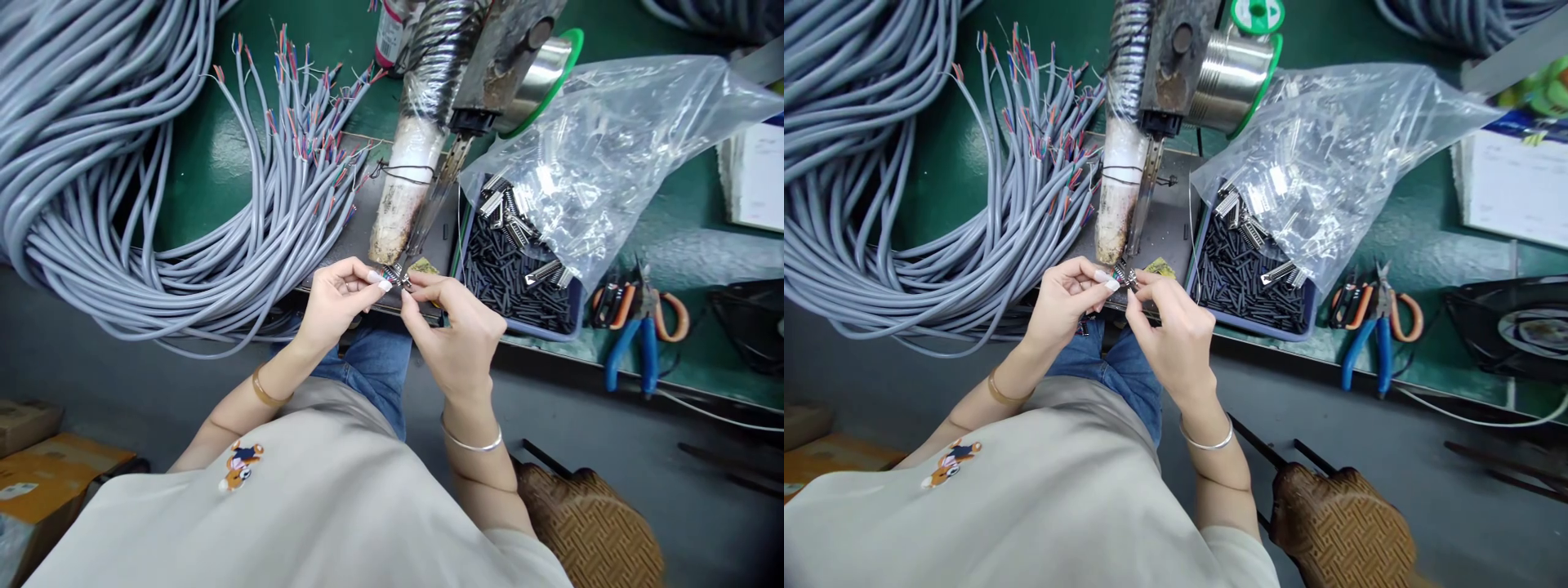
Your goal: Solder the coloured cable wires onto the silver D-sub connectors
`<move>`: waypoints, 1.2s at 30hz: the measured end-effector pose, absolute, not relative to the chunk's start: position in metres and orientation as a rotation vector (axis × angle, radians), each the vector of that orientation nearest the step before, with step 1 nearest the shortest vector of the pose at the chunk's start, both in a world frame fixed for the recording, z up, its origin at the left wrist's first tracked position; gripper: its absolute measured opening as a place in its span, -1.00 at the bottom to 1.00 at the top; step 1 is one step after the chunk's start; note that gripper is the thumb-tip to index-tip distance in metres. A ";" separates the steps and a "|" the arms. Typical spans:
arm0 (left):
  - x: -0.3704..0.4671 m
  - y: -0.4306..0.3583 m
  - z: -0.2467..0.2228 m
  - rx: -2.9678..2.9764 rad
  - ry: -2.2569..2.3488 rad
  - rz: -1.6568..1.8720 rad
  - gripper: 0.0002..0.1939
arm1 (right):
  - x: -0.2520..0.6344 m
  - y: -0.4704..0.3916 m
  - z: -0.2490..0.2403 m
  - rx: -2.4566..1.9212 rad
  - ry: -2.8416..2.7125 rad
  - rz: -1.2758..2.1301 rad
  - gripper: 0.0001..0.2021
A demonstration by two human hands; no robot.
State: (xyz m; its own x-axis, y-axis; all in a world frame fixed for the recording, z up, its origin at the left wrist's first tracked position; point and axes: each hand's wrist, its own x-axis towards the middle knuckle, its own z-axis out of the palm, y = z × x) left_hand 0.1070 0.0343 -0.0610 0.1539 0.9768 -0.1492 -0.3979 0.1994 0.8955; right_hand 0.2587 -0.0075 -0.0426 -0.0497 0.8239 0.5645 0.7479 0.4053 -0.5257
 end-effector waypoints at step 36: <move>0.107 0.025 -0.060 0.896 0.981 1.108 -0.63 | 0.262 -0.013 -0.047 -1.368 -1.861 0.026 -0.90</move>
State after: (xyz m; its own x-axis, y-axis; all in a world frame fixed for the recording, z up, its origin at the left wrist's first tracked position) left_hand 0.1066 0.0250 -0.0604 0.1524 0.9725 -0.1758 -0.2918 0.2143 0.9322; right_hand 0.2618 -0.0134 -0.0470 -0.0870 0.8068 0.5843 0.7902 0.4131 -0.4528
